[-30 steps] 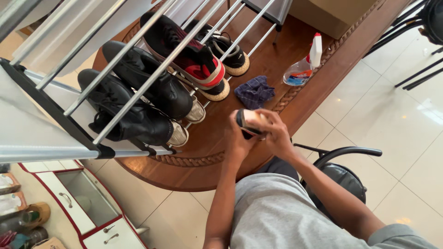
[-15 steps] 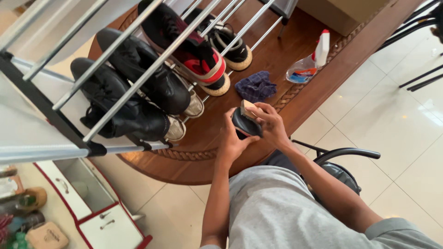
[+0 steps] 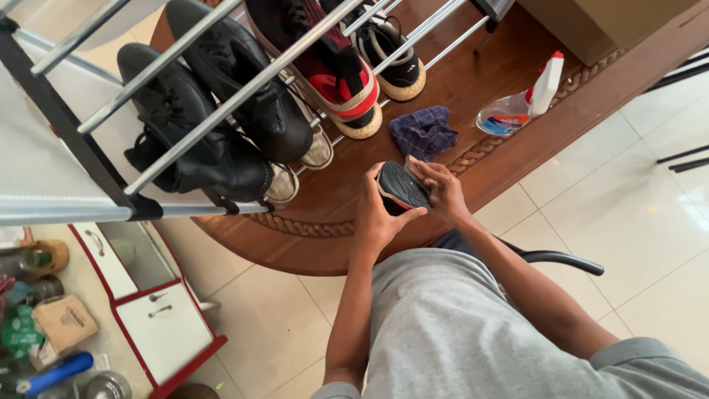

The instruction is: The person scrubs the sole of a black and red sneaker with a small wooden block, then sprays a cloth with a cleaning solution and wipes the upper and sole of the shoe. The shoe is placed back on the shoe rack after cleaning.

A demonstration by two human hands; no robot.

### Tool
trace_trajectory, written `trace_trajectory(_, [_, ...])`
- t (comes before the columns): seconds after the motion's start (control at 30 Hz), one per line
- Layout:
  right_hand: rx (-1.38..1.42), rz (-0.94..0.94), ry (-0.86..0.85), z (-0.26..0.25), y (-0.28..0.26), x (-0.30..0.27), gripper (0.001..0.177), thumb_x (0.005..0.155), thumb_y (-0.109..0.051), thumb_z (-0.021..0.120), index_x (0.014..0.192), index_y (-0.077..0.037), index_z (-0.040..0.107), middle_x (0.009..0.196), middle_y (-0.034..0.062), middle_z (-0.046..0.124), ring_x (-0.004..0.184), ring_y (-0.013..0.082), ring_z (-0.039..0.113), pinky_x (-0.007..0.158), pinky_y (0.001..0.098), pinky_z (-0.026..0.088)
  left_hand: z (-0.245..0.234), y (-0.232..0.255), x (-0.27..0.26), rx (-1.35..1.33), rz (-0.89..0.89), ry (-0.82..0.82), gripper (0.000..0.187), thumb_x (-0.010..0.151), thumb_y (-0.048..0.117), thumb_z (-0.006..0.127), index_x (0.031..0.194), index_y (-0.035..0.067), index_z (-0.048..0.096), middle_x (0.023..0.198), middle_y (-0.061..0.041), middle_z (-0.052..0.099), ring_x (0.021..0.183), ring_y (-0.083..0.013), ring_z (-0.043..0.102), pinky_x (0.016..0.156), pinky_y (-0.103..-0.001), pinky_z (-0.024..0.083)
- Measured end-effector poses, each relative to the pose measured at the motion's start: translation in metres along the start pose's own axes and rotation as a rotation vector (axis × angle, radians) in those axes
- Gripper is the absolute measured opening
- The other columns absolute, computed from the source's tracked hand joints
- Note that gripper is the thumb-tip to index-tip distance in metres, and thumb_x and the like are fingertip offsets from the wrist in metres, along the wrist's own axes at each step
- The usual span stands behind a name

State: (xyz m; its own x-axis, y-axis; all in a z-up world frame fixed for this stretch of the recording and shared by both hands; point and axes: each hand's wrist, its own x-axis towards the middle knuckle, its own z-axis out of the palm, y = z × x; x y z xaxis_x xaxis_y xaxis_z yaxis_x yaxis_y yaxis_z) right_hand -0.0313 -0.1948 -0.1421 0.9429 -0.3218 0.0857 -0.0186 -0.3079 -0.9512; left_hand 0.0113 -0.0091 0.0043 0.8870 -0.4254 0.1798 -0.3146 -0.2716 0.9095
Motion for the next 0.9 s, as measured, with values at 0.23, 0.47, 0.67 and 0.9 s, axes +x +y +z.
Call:
trace_trajectory(0.23, [-0.162,0.102,-0.126,-0.021,0.04,0.006,0.059,0.085,0.009,0.061,0.135,-0.022,0.07,0.126,0.0148,0.065,0.109,0.0294,0.064,0.093,0.0359,0.052,0.018,-0.007,-0.002,-0.096,0.012,0.088,0.104,0.062,0.029,0.1,0.142,0.002,0.038,0.138,-0.022,0.053,0.127,-0.0322,0.058,0.106,-0.045,0.051])
trace_trajectory(0.47, [-0.456,-0.119,-0.134,-0.053,0.09,0.017,0.053,0.072,-0.003,0.078,0.123,-0.014,0.074,0.123,0.0163,0.066,0.116,0.0392,0.058,0.103,0.0462,0.046,0.032,-0.024,-0.013,-0.219,-0.24,0.425,0.097,0.069,0.032,0.098,0.141,0.001,0.042,0.125,-0.016,0.063,0.11,-0.0239,0.067,0.096,-0.037,0.06])
trace_trajectory(0.67, [-0.551,-0.136,-0.135,-0.079,0.093,0.026,0.056,0.074,-0.005,0.08,0.128,-0.013,0.067,0.126,0.0161,0.063,0.118,0.04,0.055,0.104,0.0477,0.044,0.035,-0.066,-0.037,0.04,-0.593,0.842,0.093,0.072,0.051,0.092,0.135,0.001,0.047,0.123,-0.019,0.066,0.112,-0.0303,0.066,0.096,-0.044,0.055])
trace_trajectory(0.9, [-0.608,-0.159,-0.236,-0.094,0.091,0.036,0.057,0.076,-0.01,0.081,0.13,-0.016,0.066,0.124,0.0146,0.063,0.116,0.0388,0.056,0.102,0.0479,0.046,0.014,-0.125,-0.04,0.275,-1.03,1.018,0.129,0.071,0.077,0.085,0.153,-0.006,0.031,0.133,-0.03,0.06,0.122,-0.0397,0.061,0.098,-0.048,0.052])
